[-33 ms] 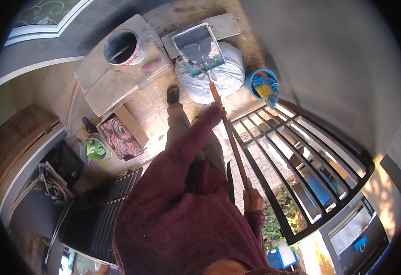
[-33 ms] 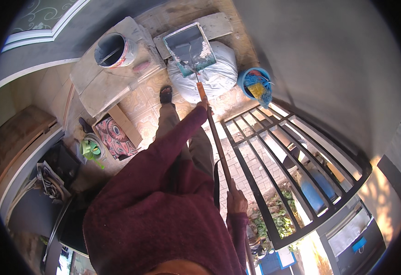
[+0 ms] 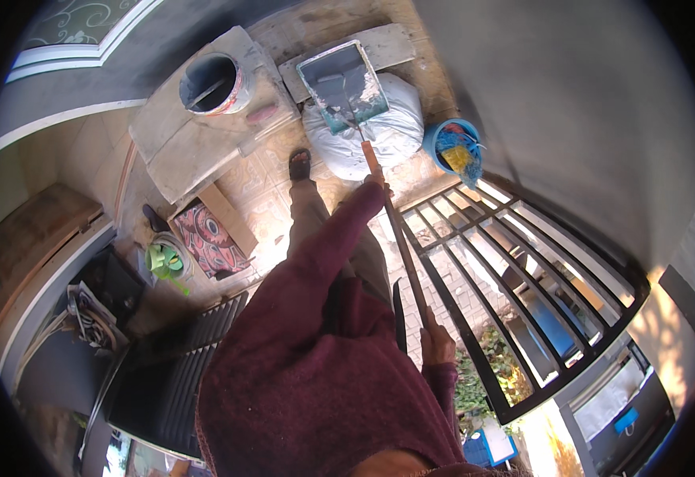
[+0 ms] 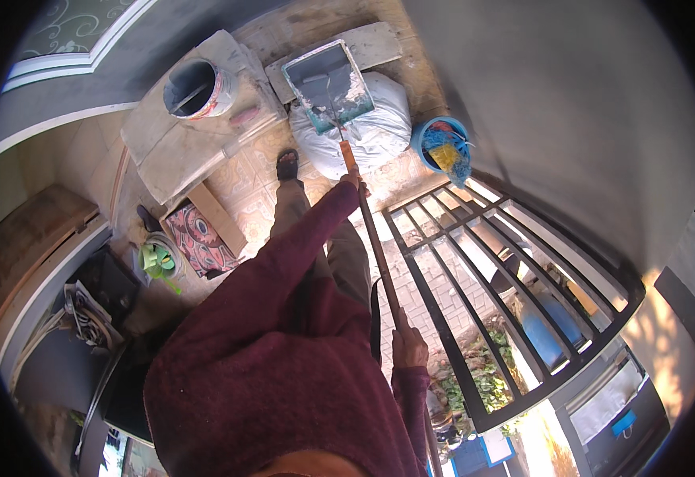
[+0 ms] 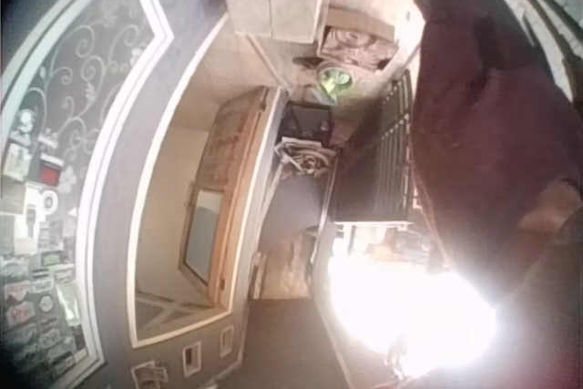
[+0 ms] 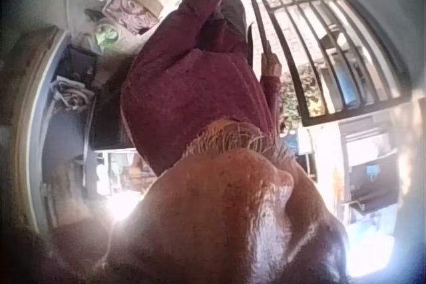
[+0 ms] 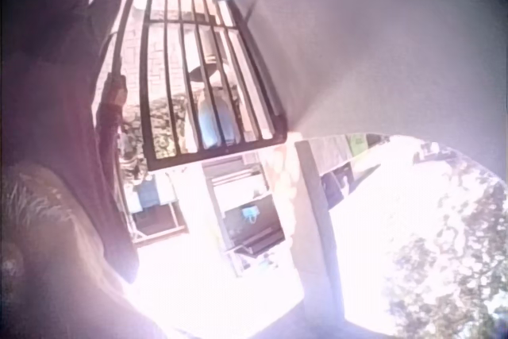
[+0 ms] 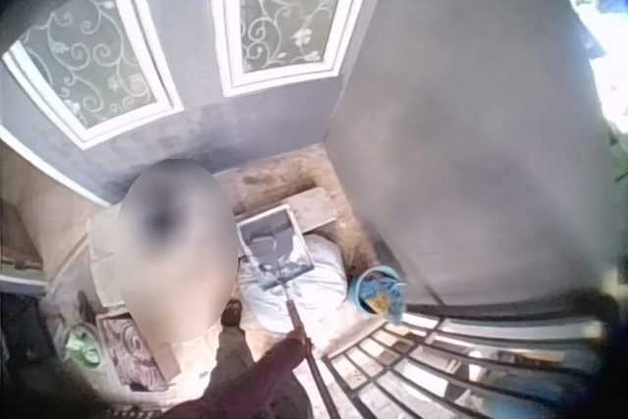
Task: The person uses a roller to apply gray paint to a wall and a door frame, dipping the roller into a tray and later attaching a pole to reach higher areas.
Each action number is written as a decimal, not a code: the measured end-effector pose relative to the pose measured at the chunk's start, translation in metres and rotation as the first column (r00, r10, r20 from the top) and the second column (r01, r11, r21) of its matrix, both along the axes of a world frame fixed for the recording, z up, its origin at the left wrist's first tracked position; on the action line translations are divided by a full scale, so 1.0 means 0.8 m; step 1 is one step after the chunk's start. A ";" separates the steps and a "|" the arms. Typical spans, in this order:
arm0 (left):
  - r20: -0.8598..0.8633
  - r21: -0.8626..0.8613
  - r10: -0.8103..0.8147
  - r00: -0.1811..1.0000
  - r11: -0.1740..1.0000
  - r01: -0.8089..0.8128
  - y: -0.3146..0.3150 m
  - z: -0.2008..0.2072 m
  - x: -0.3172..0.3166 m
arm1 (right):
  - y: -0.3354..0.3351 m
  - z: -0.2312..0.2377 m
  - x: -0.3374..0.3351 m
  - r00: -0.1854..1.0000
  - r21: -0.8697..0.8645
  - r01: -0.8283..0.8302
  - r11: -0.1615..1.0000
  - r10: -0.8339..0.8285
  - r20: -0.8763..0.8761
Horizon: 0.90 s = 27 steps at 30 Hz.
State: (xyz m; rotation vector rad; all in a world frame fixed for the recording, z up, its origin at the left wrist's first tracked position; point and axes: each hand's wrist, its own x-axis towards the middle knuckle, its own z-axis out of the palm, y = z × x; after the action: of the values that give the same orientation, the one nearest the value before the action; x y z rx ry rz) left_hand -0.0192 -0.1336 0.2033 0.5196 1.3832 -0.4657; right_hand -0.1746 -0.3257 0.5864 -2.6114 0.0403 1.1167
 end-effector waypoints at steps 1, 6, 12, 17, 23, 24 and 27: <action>-0.010 -0.024 0.056 0.998 0.998 -0.056 -0.002 0.000 0.000 | -0.002 -0.005 -0.002 1.000 0.009 0.002 1.000 -0.002 -0.007; 0.118 -0.026 0.084 0.989 0.996 -0.082 -0.031 0.043 -0.031 | -0.042 0.002 -0.064 0.983 0.155 0.174 0.972 -0.181 0.036; 0.321 -0.052 0.119 0.939 0.993 -0.109 -0.066 0.118 -0.094 | -0.094 -0.002 -0.176 0.950 0.165 0.302 0.939 -0.311 0.033; 0.445 -0.048 -0.122 0.887 0.986 0.160 -0.068 0.168 -0.157 | -0.137 -0.048 -0.306 0.885 -0.093 0.425 0.900 -0.435 -0.165; 0.649 0.028 -0.326 0.688 0.913 0.407 -0.035 0.272 -0.161 | -0.101 -0.110 -0.289 0.899 0.056 0.437 0.898 -0.436 -0.031; 0.679 0.110 -0.373 0.632 0.903 0.415 -0.028 0.299 -0.159 | -0.091 -0.111 -0.268 0.901 0.112 0.431 0.895 -0.434 0.008; 0.679 0.324 -0.525 0.513 0.841 0.432 -0.007 0.381 -0.150 | -0.062 -0.118 -0.208 0.895 0.305 0.368 0.878 -0.423 0.140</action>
State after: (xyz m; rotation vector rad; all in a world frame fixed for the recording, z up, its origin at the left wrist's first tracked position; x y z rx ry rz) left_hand -0.1396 -0.1391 0.5078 1.0756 0.4212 -0.5317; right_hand -0.3412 -0.3755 0.4922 -2.3112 0.3408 0.6557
